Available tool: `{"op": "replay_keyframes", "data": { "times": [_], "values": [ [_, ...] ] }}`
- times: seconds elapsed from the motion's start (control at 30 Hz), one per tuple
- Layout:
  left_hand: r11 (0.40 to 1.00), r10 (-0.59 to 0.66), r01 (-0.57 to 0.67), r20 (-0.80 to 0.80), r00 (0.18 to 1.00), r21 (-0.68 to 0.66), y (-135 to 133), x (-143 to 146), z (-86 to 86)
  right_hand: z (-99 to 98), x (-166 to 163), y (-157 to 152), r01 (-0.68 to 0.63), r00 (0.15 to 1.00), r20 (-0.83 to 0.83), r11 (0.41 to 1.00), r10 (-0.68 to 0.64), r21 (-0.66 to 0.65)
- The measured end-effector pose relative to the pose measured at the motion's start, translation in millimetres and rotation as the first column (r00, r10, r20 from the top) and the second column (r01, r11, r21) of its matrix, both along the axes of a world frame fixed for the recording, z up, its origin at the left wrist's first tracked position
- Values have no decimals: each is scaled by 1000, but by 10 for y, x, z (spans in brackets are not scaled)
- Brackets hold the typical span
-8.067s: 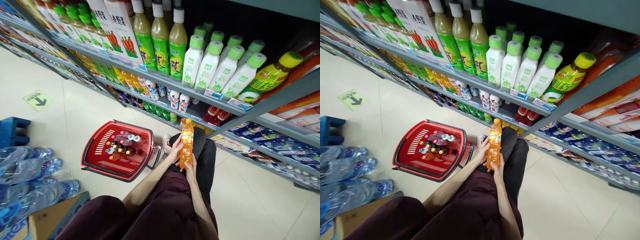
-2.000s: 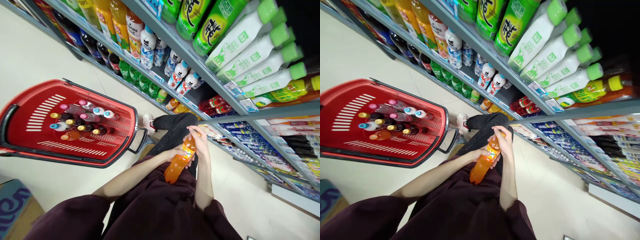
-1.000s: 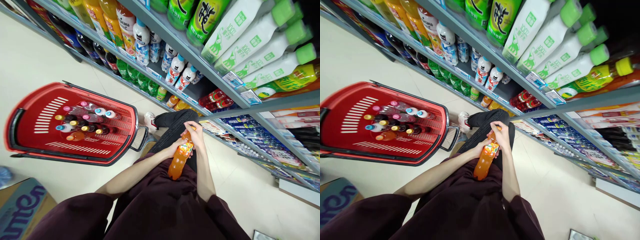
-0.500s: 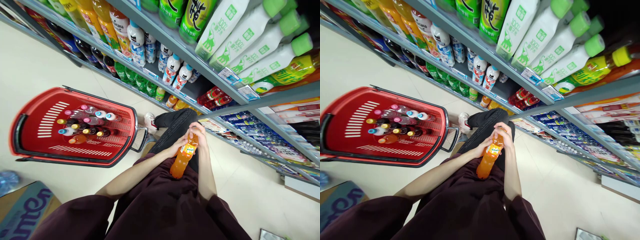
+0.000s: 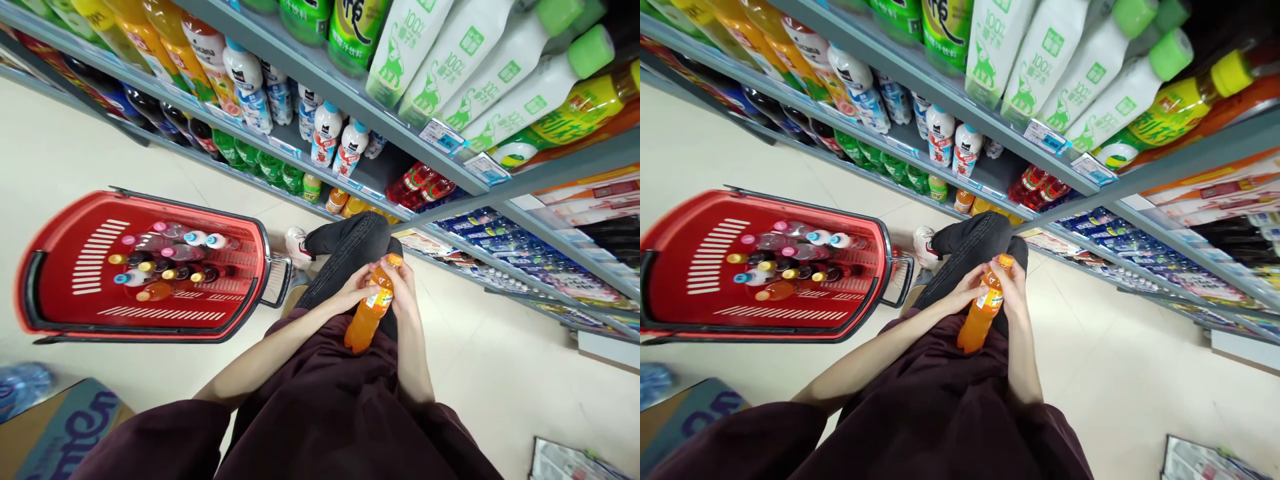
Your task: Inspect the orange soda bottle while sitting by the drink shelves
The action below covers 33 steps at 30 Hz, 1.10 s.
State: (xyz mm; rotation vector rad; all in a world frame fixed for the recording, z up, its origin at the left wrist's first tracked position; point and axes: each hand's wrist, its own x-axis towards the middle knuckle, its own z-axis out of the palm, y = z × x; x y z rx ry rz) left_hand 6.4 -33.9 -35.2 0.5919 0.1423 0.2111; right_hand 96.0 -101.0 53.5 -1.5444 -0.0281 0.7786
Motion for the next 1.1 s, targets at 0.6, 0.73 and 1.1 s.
{"op": "replay_keyframes", "data": {
  "times": [0.6, 0.73, 1.1],
  "values": [
    [877, -252, 252, -53, 966, 409, 65, -75, 3, -372, 140, -419, 197, 973, -218, 779, -79, 596],
    [656, -430, 420, -148, 891, 627, 100, -67, 167, -455, 108, -742, 379, 926, -258, 666, -277, 643],
    [307, -638, 459, -178, 749, 834, 57, 30, 223, -1115, -130, -1664, -145, 983, 125, -145, -138, 979]
  ]
}}
